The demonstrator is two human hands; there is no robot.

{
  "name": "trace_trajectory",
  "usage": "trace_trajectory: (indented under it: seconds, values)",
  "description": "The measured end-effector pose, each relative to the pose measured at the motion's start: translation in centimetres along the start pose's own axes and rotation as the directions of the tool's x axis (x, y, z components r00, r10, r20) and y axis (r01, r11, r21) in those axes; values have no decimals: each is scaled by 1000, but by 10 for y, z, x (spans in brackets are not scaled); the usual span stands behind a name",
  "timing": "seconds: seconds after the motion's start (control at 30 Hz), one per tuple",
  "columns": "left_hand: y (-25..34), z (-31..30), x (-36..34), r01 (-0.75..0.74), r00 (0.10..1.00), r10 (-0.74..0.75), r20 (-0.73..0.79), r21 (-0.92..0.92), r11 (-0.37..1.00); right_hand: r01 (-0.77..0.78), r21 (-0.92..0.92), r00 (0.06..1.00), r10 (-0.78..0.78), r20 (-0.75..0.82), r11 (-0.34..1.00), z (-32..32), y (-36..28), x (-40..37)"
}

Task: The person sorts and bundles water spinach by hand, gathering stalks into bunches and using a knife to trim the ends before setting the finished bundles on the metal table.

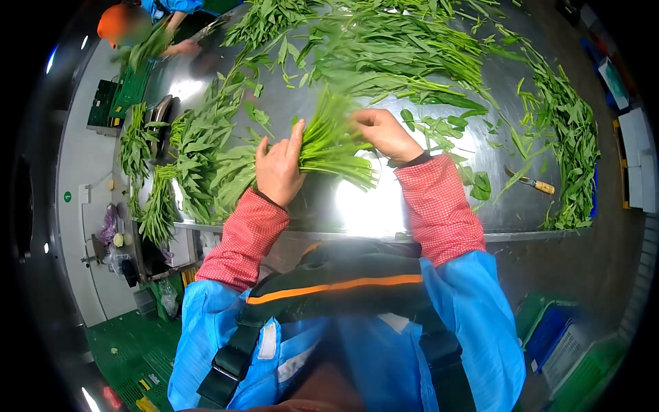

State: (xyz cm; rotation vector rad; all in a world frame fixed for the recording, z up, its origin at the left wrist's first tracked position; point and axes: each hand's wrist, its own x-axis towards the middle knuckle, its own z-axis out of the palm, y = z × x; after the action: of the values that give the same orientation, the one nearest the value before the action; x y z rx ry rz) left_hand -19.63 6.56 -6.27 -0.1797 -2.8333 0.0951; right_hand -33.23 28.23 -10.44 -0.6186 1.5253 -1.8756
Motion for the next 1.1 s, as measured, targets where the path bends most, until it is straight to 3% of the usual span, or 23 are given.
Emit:
trace_trajectory:
  seconds: [0.07,0.1,0.13,0.2,0.23,0.33,0.37,0.47,0.6,0.63,0.73,0.87,0.93,1.0,1.1]
  values:
    - [1,-2,0,-4,1000,4,-3,8,1000,47,194,992,-23,-124,980,-5,-11,-9]
    - [1,-4,-2,-6,1000,6,-10,7,1000,179,471,982,-126,-142,864,-6,-26,-17]
    - [1,-6,-3,-6,1000,6,-15,5,1000,326,591,933,-350,-77,738,-16,-29,-18]
    - [-4,-6,-7,1,1000,-1,4,21,1000,293,647,941,-332,-66,703,-32,-42,-24]
    - [-7,-6,-7,3,1000,-3,10,28,1000,303,574,950,-289,-118,761,-30,-45,-28]
    - [-7,-8,-6,-26,999,25,23,55,998,110,156,966,-68,-251,982,-17,-51,-27]
    - [-6,-9,-5,-33,999,31,33,62,998,99,-9,957,-98,-274,995,-15,-50,-23]
    - [-3,-11,-1,-46,998,42,50,75,996,95,-66,931,-112,-347,993,-6,-35,-14]
    - [-2,-12,1,-25,997,18,73,95,995,129,-385,848,-303,-434,914,13,-46,-27]
    - [-3,-12,2,-21,996,11,85,109,994,31,-430,848,-251,-466,902,21,-48,-31]
    - [-1,-12,4,-15,996,4,93,118,993,-188,-786,874,-265,-407,589,48,-57,-34]
    - [-4,-4,2,12,991,-34,127,169,986,-52,-837,801,-477,-361,545,40,-14,-21]
    - [-2,-5,3,11,989,-36,146,171,985,-193,-741,879,-222,-422,644,40,-23,-22]
    - [-1,-2,5,14,990,-38,137,172,985,-348,-638,892,33,-451,687,40,-31,-22]
    - [0,0,7,4,991,-27,133,173,985,-131,-632,880,-204,-429,764,41,3,-13]
